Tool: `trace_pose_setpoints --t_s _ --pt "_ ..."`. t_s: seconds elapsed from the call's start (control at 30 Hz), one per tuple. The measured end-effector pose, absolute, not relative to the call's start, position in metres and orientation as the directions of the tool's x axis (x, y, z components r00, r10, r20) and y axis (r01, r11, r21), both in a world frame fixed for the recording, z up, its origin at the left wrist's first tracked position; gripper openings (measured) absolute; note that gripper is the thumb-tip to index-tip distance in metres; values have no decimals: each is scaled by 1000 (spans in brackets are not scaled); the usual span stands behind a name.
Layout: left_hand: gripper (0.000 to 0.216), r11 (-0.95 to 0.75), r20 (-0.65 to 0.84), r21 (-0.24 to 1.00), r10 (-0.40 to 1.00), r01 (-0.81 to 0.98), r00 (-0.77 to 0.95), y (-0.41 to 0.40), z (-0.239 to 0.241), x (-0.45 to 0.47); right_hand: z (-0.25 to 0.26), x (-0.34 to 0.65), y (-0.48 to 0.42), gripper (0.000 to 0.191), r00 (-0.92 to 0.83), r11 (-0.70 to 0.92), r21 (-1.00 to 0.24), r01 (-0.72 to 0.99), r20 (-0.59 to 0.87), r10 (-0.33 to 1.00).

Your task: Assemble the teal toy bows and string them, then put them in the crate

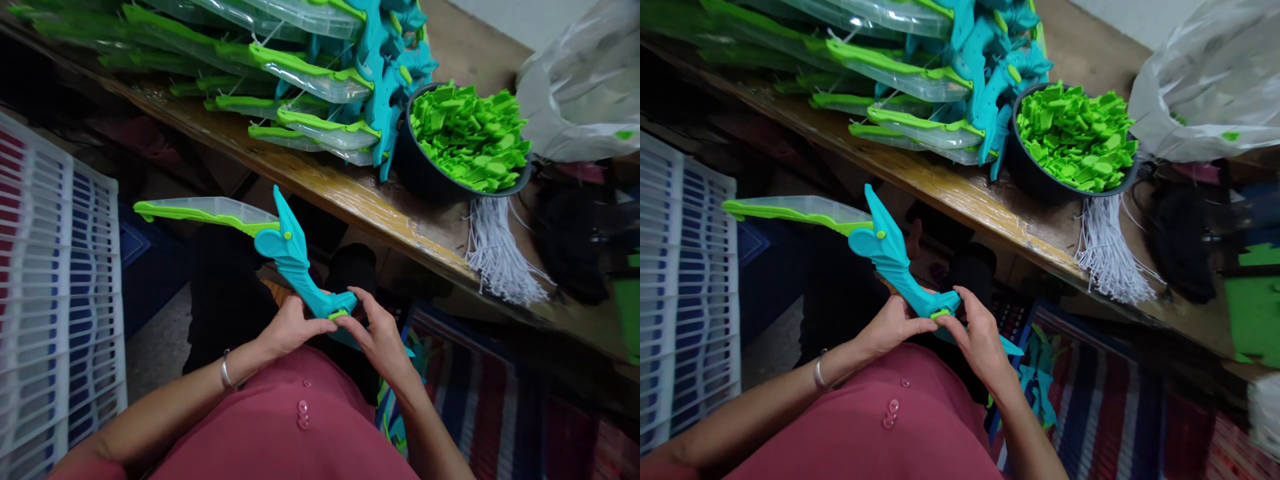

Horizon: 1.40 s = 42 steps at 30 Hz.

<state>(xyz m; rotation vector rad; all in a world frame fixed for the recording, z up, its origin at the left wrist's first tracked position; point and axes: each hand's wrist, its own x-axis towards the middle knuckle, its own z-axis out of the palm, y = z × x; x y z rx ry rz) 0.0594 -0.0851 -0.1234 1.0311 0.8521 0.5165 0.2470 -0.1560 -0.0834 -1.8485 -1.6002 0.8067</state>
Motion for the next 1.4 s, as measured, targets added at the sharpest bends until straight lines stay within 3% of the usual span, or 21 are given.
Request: trace_pose_setpoints --t_s 0.2,0.6,0.87,1.17,1.3,1.4 --pt "59 404 -351 914 743 37 570 -89 -120 61 -80 253 -157 57 103 -106 -747 657 -50 993" --pt "46 361 -329 931 749 62 576 -91 -116 62 -79 244 -160 42 168 -192 -785 589 -114 979" --pt "47 318 -352 935 765 159 540 -93 -109 62 -80 244 -156 31 171 -264 -869 418 -210 963" --pt "36 288 -334 943 803 169 493 -93 -115 66 -81 239 -153 26 196 -204 -783 587 -108 975" --pt "21 324 -351 935 797 141 492 -91 -125 68 -88 240 -154 24 200 -230 -776 587 -137 970" --pt "26 434 -396 899 749 58 530 -86 -132 67 -86 243 -146 25 128 -222 -743 631 -183 975"
